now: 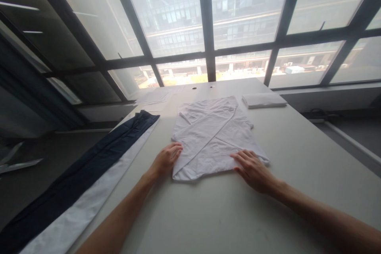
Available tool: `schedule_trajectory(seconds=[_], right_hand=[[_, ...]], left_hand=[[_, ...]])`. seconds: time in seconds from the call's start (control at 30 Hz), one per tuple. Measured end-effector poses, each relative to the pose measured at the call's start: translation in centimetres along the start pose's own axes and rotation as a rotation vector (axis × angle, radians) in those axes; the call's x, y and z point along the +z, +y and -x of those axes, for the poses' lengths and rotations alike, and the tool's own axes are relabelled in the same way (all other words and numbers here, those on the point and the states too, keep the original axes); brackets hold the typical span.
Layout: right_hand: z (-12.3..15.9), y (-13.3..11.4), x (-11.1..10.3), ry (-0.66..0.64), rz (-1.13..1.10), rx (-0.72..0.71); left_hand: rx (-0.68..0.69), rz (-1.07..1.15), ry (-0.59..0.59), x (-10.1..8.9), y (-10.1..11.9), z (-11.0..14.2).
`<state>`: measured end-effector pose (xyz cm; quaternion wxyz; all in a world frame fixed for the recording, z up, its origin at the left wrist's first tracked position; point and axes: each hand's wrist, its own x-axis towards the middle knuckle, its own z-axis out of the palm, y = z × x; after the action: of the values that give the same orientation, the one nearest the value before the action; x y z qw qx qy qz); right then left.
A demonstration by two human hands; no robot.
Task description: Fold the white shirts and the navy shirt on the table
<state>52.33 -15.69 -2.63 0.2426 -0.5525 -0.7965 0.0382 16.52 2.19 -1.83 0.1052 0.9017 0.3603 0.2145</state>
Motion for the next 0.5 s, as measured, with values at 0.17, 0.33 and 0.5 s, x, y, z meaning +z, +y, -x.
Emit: schedule_trajectory(seconds=[0.17,0.33,0.5], right_hand=[[-0.2,0.4,-0.1,-0.002,0.064,0.019],[-0.5,0.1,-1.0,0.015,0.166,0.057],[-0.6,0.2,-1.5,0.042,0.295,0.118]], left_hand=[[0.043,-0.134,-0.008,-0.4,0.5,0.0],[0.141,-0.159,-0.093,-0.7,1.0,0.0],[0.194,-0.097,-0.158,-1.2,2.5,0.0]])
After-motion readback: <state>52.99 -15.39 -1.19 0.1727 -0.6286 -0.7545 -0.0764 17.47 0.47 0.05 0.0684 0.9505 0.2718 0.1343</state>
